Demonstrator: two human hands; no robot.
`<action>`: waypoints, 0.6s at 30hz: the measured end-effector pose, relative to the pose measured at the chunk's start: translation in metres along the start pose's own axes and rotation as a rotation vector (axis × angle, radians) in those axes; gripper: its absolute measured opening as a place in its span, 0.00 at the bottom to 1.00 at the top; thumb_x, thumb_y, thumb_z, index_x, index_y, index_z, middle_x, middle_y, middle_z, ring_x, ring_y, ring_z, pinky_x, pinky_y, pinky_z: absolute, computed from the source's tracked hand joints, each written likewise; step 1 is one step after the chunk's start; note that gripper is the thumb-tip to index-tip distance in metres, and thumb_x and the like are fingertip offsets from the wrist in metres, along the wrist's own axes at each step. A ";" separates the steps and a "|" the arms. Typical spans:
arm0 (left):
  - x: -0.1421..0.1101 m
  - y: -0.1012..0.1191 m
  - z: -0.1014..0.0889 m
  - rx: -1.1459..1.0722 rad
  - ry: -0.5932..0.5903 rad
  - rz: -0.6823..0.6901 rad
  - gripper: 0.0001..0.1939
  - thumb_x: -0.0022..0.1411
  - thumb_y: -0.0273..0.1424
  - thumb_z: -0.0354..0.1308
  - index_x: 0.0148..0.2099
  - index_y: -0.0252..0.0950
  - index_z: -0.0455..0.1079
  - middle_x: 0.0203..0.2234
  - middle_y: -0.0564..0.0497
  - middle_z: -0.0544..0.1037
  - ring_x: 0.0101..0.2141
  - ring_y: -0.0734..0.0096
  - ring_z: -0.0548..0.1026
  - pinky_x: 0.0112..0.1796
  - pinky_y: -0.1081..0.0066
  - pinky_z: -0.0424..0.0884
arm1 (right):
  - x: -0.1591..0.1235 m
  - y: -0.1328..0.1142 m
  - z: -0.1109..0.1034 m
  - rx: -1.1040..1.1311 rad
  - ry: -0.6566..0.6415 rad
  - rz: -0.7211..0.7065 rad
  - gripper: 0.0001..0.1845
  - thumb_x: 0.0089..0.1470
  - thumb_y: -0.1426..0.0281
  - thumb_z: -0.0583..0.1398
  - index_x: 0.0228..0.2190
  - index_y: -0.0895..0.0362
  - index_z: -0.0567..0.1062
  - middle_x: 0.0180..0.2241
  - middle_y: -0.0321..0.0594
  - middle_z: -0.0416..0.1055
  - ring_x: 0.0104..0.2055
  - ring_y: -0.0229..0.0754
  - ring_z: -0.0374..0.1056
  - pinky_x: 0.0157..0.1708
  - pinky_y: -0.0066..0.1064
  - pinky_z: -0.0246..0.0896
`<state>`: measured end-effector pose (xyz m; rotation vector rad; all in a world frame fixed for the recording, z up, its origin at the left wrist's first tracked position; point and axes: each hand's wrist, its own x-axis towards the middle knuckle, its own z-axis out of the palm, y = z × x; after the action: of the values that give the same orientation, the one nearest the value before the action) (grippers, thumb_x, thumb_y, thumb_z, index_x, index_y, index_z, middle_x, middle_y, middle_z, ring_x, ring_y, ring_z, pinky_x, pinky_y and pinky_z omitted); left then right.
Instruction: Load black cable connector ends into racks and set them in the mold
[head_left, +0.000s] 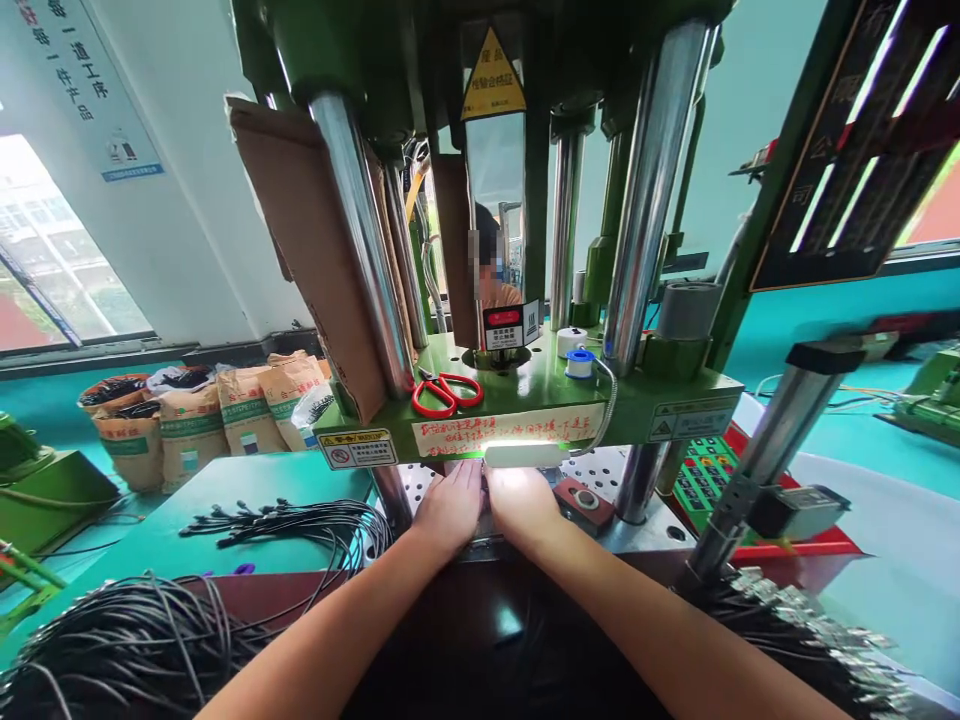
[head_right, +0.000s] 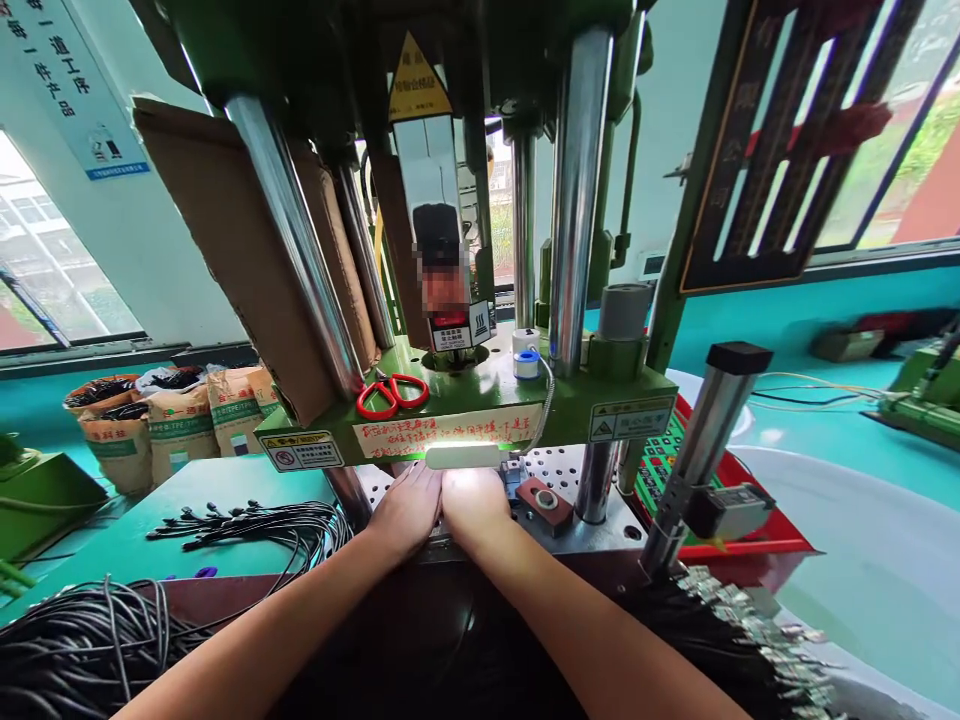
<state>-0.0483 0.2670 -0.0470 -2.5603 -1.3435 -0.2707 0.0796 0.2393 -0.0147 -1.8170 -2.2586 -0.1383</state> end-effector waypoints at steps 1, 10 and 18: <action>0.000 -0.002 0.001 0.000 -0.002 0.009 0.20 0.66 0.25 0.40 0.56 0.27 0.64 0.52 0.37 0.72 0.53 0.57 0.68 0.51 0.59 0.65 | 0.001 -0.001 0.000 -0.005 -0.003 0.001 0.10 0.61 0.69 0.57 0.40 0.61 0.74 0.39 0.43 0.74 0.40 0.42 0.71 0.42 0.40 0.67; -0.006 -0.008 -0.001 -0.044 0.027 0.017 0.18 0.64 0.27 0.43 0.53 0.31 0.65 0.48 0.41 0.74 0.50 0.56 0.70 0.47 0.60 0.68 | 0.013 -0.009 0.005 -0.033 -0.019 0.037 0.09 0.61 0.70 0.57 0.41 0.61 0.74 0.38 0.40 0.74 0.40 0.41 0.72 0.42 0.39 0.68; -0.011 -0.015 0.006 -0.125 0.034 -0.041 0.26 0.58 0.26 0.48 0.59 0.33 0.57 0.45 0.41 0.75 0.46 0.55 0.72 0.48 0.57 0.66 | 0.017 -0.014 0.014 -0.030 0.036 0.049 0.11 0.60 0.71 0.56 0.39 0.64 0.75 0.37 0.49 0.76 0.39 0.46 0.72 0.41 0.39 0.65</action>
<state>-0.0665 0.2680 -0.0542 -2.6181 -1.4107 -0.4161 0.0614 0.2551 -0.0231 -1.8673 -2.1975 -0.1956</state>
